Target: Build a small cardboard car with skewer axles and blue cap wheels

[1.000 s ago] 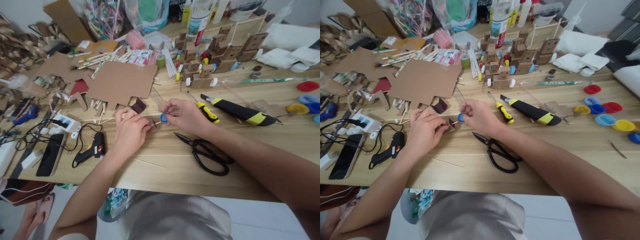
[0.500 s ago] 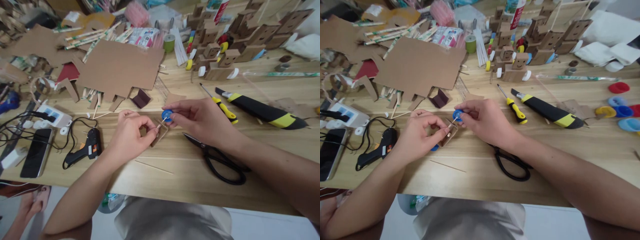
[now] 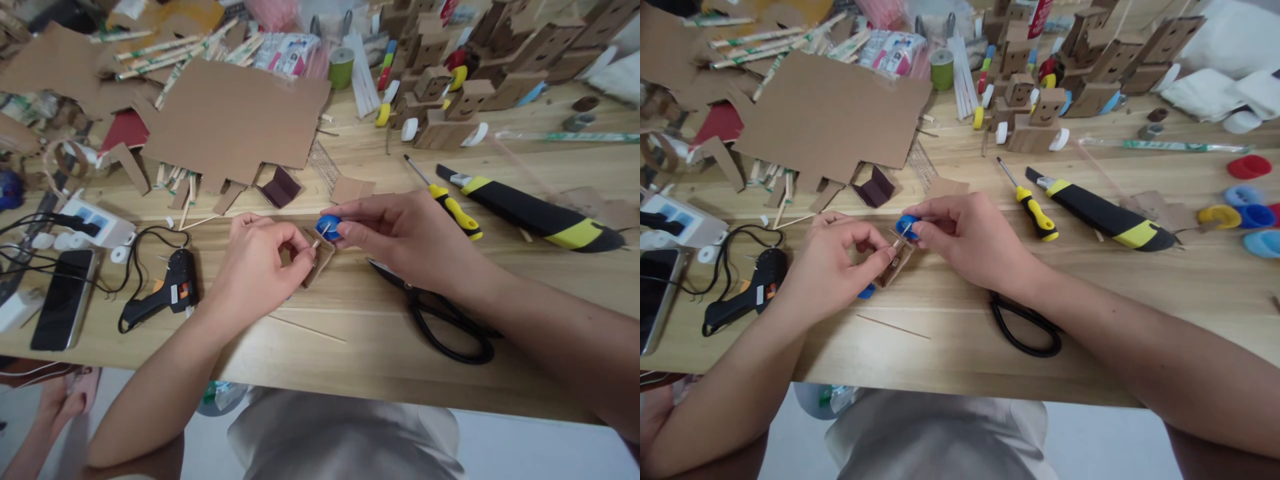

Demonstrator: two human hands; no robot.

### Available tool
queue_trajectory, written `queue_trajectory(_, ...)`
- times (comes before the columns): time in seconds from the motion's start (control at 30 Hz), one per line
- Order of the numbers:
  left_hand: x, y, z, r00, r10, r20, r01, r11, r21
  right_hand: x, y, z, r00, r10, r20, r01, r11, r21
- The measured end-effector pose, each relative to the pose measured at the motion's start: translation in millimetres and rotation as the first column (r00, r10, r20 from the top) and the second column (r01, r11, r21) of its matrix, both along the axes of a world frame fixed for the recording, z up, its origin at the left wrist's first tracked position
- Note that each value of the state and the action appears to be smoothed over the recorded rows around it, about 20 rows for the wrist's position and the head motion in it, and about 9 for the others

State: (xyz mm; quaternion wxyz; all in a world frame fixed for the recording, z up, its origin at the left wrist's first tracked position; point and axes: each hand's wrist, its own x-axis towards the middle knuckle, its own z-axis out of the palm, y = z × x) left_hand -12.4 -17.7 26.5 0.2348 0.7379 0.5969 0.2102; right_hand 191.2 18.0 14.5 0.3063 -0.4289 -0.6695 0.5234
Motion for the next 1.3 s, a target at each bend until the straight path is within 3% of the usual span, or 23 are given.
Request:
queue_trajectory(0.5,-0.3,-0.5,-1.8,1.000,0.022,-0.016,-0.022,1.000,0.009,-1.0,-1.7,-3.8,0.999,-0.045,0.009,0.045,0.998,0.046)
queue_trajectory(0.93,0.2,0.2,-2.6,0.999,0.042,-0.033,-0.041,0.998,0.040,-5.0,-6.3,0.9,0.966,-0.136,0.222,0.069,0.956,0.287)
queue_trajectory(1.3,3.0,0.9,-0.5,0.996,0.042,-0.079,-0.039,0.999,0.031,-8.7,-8.8,-0.7,0.973,-0.153,0.170,0.101,0.954,0.281)
